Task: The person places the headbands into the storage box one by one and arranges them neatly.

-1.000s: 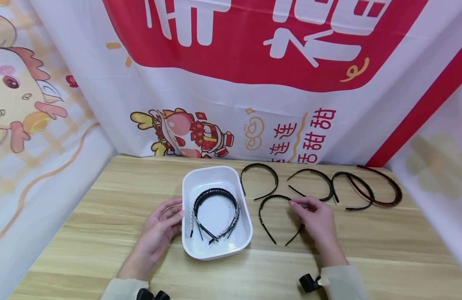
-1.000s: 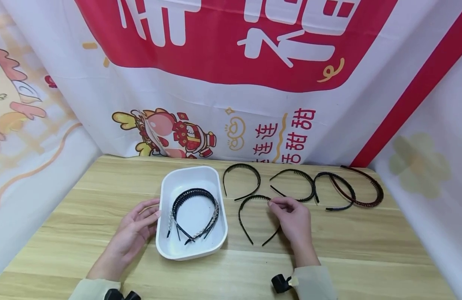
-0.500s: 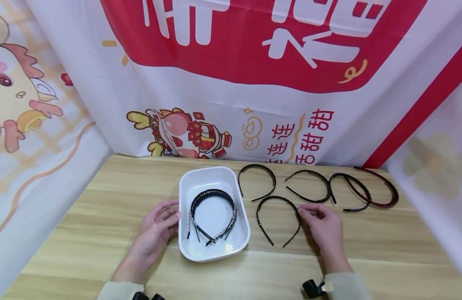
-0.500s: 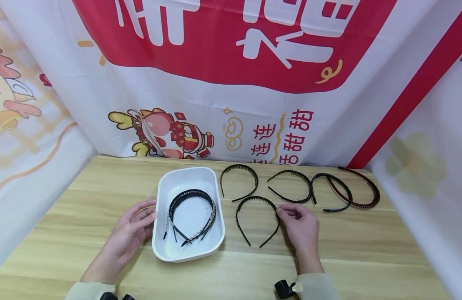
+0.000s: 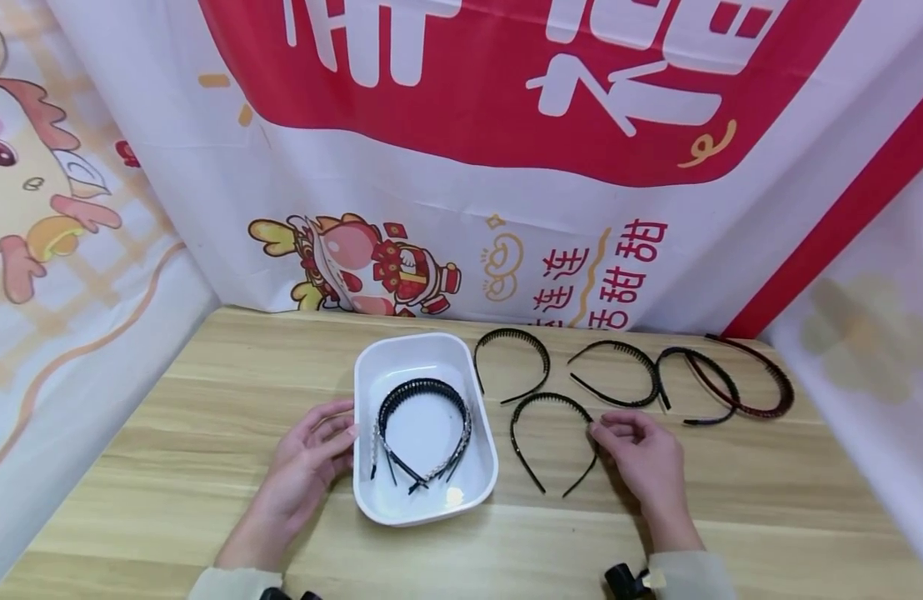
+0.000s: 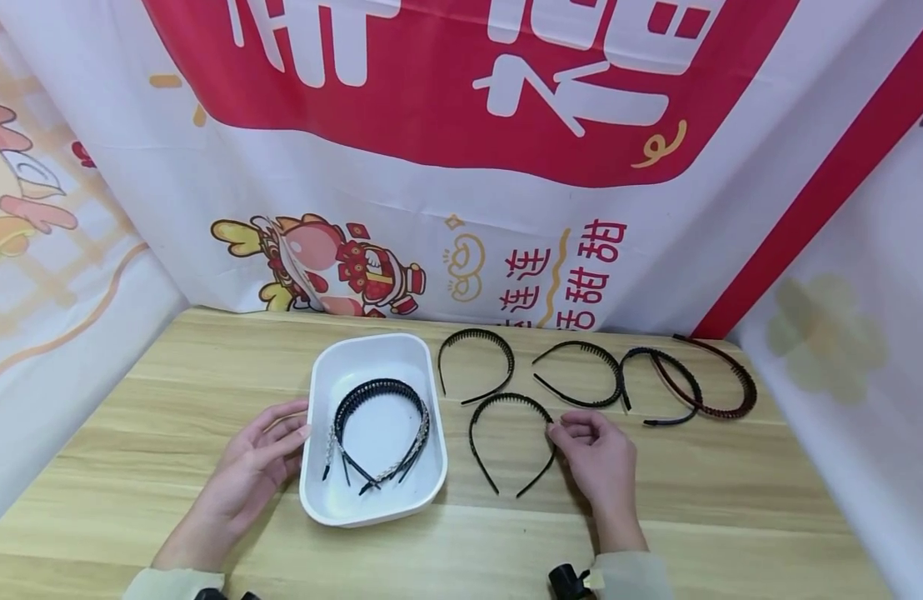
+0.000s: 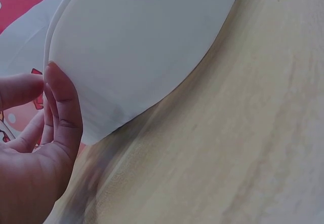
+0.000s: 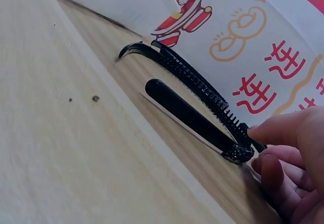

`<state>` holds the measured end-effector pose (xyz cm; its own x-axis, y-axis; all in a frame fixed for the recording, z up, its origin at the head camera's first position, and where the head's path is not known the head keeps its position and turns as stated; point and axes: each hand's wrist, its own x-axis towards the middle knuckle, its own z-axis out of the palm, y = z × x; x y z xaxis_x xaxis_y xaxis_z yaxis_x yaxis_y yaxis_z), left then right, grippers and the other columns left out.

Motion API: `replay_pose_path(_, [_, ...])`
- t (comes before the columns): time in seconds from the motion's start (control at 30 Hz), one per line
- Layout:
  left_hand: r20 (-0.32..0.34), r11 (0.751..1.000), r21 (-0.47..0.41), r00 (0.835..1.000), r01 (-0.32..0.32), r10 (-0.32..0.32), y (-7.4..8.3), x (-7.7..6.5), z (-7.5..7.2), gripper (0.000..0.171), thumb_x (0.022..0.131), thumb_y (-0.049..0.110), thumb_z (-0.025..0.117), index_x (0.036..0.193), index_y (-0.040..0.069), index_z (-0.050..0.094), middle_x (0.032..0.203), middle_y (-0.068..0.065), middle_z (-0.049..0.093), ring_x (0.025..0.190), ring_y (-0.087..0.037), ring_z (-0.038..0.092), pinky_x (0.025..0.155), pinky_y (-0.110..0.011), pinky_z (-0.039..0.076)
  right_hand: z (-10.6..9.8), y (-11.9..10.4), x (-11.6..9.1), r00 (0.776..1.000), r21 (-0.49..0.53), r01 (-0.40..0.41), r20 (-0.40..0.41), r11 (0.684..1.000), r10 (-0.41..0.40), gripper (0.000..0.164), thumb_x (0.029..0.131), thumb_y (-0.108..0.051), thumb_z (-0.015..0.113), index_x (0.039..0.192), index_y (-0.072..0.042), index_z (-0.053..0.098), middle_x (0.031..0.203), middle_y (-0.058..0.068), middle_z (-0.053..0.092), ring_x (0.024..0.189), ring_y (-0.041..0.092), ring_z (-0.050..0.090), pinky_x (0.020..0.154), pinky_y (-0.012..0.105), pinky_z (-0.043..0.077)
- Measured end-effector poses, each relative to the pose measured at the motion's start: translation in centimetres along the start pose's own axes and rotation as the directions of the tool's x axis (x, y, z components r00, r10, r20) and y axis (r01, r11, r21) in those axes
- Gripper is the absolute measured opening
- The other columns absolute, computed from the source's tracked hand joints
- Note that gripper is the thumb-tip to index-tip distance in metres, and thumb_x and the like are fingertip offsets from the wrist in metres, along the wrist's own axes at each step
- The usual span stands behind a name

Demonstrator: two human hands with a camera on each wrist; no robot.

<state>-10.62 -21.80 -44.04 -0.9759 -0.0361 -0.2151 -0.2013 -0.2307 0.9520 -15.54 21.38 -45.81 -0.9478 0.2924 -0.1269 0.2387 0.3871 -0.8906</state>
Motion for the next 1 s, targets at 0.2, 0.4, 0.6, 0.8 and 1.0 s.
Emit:
replay_pose_path(0.2, [0.000, 1.000, -0.002, 1.000, 0.005, -0.005, -0.04, 0.08, 0.27, 0.040, 0.101, 0.002, 0.067, 0.138, 0.015, 0.060, 0.115, 0.002, 0.068, 0.097, -0.013, 0.068, 0.083, -0.029, 0.061, -0.24, -0.07, 0.02, 1.000, -0.063, 0.023, 0.009, 0.998, -0.022, 0.045, 0.086, -0.034, 0.092, 0.119, -0.008, 0.076, 0.093, -0.001, 0.077, 0.071, 0.008, 0.070, 0.064, 0.024, 0.061])
replay_pose_path(0.4, [-0.010, 1.000, -0.010, 1.000, -0.007, 0.006, -0.10, -0.09, 0.32, 0.038, 0.102, 0.001, 0.066, 0.135, 0.018, 0.063, 0.114, 0.002, 0.070, 0.097, -0.013, 0.069, 0.083, -0.029, 0.061, -0.21, -0.07, 0.03, 0.999, -0.113, 0.039, 0.042, 0.993, -0.035, 0.047, 0.086, -0.038, 0.091, 0.119, -0.009, 0.075, 0.095, 0.004, 0.078, 0.069, 0.012, 0.071, 0.064, 0.025, 0.060])
replay_pose_path(0.6, [-0.005, 1.000, -0.005, 1.000, -0.012, 0.012, 0.00, -0.12, 0.38, 0.038, 0.102, 0.001, 0.066, 0.136, 0.017, 0.062, 0.114, 0.002, 0.071, 0.098, -0.013, 0.069, 0.084, -0.029, 0.062, -0.28, -0.10, 0.00, 0.997, -0.166, 0.062, 0.054, 0.984, -0.054, 0.042, 0.088, -0.037, 0.089, 0.116, -0.008, 0.077, 0.093, 0.005, 0.079, 0.070, 0.013, 0.071, 0.064, 0.024, 0.058])
replay_pose_path(0.8, [0.002, 1.000, 0.004, 1.000, -0.007, 0.007, 0.04, -0.09, 0.38, 0.038, 0.102, 0.002, 0.066, 0.137, 0.015, 0.060, 0.116, 0.002, 0.071, 0.100, -0.013, 0.070, 0.086, -0.029, 0.062, -0.33, -0.43, -0.10, 0.997, -0.198, 0.060, 0.063, 0.978, -0.048, 0.040, 0.087, -0.038, 0.089, 0.114, -0.010, 0.079, 0.091, 0.003, 0.080, 0.070, 0.012, 0.071, 0.066, 0.023, 0.056])
replay_pose_path(1.0, [0.003, 1.000, -0.001, 1.000, -0.011, 0.011, 0.03, -0.09, 0.34, 0.038, 0.103, 0.002, 0.065, 0.138, 0.014, 0.059, 0.116, 0.002, 0.071, 0.100, -0.013, 0.070, 0.086, -0.029, 0.062, -0.31, -0.58, -0.24, 0.996, -0.232, 0.075, 0.066, 0.970, -0.062, 0.037, 0.086, -0.033, 0.090, 0.112, -0.009, 0.080, 0.090, 0.003, 0.080, 0.071, 0.009, 0.069, 0.068, 0.022, 0.053])
